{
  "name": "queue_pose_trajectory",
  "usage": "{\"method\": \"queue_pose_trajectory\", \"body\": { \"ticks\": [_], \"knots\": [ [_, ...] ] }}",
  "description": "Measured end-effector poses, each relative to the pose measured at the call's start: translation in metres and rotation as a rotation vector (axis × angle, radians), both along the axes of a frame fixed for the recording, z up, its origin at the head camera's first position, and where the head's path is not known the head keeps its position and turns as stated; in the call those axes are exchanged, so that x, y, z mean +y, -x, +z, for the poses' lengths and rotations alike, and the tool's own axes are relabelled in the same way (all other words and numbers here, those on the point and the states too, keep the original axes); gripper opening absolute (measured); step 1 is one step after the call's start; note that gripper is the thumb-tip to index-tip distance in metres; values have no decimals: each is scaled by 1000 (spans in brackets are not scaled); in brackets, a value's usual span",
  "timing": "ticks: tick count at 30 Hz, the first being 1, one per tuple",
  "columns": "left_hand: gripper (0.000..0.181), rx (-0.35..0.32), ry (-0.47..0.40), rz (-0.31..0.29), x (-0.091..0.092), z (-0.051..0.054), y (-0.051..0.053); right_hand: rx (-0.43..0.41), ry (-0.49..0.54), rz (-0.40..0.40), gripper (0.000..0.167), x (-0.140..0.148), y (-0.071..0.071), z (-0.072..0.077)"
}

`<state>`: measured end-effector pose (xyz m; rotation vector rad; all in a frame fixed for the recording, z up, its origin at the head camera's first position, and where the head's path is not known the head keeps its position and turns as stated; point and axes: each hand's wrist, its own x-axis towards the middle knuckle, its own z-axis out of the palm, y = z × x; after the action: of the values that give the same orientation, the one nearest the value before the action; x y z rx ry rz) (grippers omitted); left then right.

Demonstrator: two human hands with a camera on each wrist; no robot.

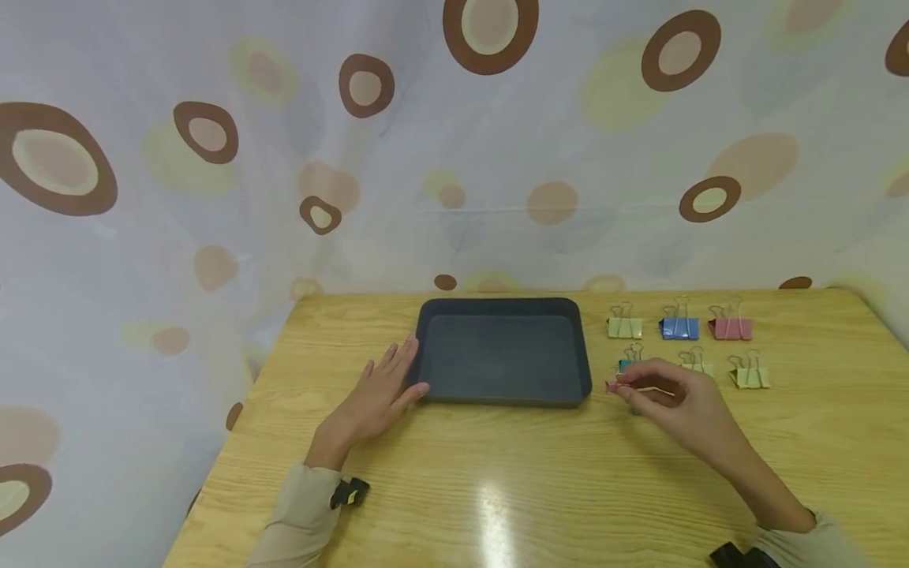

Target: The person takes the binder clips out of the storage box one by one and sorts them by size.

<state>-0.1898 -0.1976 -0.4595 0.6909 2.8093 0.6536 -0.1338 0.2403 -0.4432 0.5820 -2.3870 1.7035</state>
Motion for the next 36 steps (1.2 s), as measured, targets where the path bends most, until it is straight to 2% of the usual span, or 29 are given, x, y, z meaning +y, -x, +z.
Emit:
{"method": "queue_pose_trajectory", "body": {
  "ticks": [7,10,12,18,23,36],
  "knots": [
    [76,-16,16,6,4,1,1,-27,-53,-81,18,39,-11,-8],
    [76,-9,2,1,5,2,1,-61,-40,-101,17,51,-14,-12],
    [76,-6,1,1,5,2,1,-72,-21,-92,16,56,-14,-13],
    [76,1,4,0,5,2,2,-32,-32,-101,15,67,-11,-13],
    [75,4,-1,-2,4,1,0,-54,-59,-148,15,79,-14,-18],
    [75,0,-7,-2,3,-1,0,-98,-163,-248,18,138,-15,-29]
  ]
}}
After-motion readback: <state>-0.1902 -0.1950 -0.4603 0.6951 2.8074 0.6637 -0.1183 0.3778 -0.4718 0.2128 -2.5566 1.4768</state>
